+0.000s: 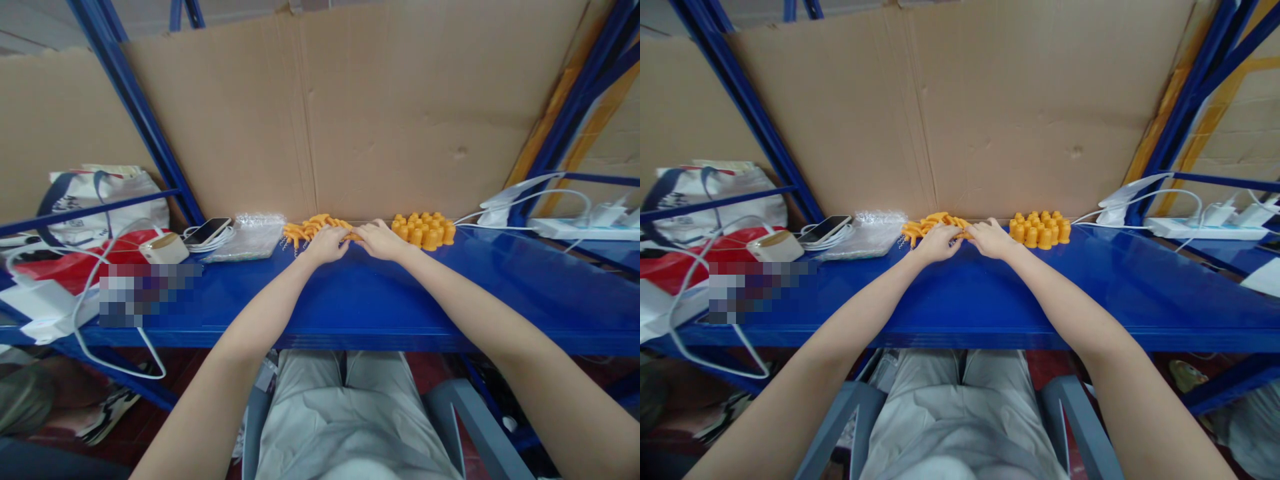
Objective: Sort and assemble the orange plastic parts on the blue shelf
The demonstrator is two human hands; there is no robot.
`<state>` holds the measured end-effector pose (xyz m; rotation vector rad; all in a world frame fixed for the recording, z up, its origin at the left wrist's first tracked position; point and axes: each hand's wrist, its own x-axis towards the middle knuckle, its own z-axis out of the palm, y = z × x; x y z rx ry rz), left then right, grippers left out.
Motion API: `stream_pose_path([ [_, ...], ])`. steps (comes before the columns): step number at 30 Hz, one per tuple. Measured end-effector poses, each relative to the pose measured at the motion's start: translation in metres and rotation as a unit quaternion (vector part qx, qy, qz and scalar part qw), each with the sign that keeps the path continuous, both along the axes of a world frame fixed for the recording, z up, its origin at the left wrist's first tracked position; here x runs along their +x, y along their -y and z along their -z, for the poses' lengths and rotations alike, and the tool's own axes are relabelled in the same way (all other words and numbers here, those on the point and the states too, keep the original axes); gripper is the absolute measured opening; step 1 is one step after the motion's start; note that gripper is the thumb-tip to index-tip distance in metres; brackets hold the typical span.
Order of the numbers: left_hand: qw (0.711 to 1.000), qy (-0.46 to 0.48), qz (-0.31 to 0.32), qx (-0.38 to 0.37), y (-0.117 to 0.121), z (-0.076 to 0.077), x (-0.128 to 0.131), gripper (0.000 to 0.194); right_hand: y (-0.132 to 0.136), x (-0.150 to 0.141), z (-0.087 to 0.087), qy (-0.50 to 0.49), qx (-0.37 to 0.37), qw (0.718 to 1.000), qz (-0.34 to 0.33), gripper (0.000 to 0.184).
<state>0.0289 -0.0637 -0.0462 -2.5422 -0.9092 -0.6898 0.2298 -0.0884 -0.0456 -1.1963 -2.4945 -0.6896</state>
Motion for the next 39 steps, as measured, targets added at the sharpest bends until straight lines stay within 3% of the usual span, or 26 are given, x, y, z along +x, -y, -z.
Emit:
stream_pose_path([
  [7, 1.0, 0.004, -0.006, -0.003, 0.001, -0.001, 0.002, 0.021, 0.005, -0.003, -0.009, 0.006, 0.019, 1.0, 0.02, 0.029],
  [10, 1.0, 0.017, -0.004, 0.003, -0.003, 0.001, -0.002, 0.02, 0.001, 0.007, -0.009, 0.012, 0.046, 0.998, 0.048, 0.034],
  [17, 0.996, 0.085, -0.027, 0.027, -0.02, 0.002, -0.016, 0.022, -0.009, 0.036, -0.009, -0.031, 0.071, 0.993, 0.093, 0.028],
  [27, 0.994, 0.073, -0.052, 0.069, -0.01, 0.003, -0.008, 0.027, -0.001, 0.035, -0.018, -0.041, -0.073, 0.952, 0.295, 0.033],
  [33, 0.995, 0.009, -0.089, 0.034, -0.009, 0.009, 0.001, 0.03, -0.005, 0.042, -0.024, -0.082, -0.133, 0.93, 0.334, 0.025],
  [39, 0.995, -0.019, -0.099, 0.005, -0.002, 0.011, 0.007, 0.034, 0.003, 0.037, -0.032, -0.053, -0.192, 0.906, 0.374, 0.04],
])
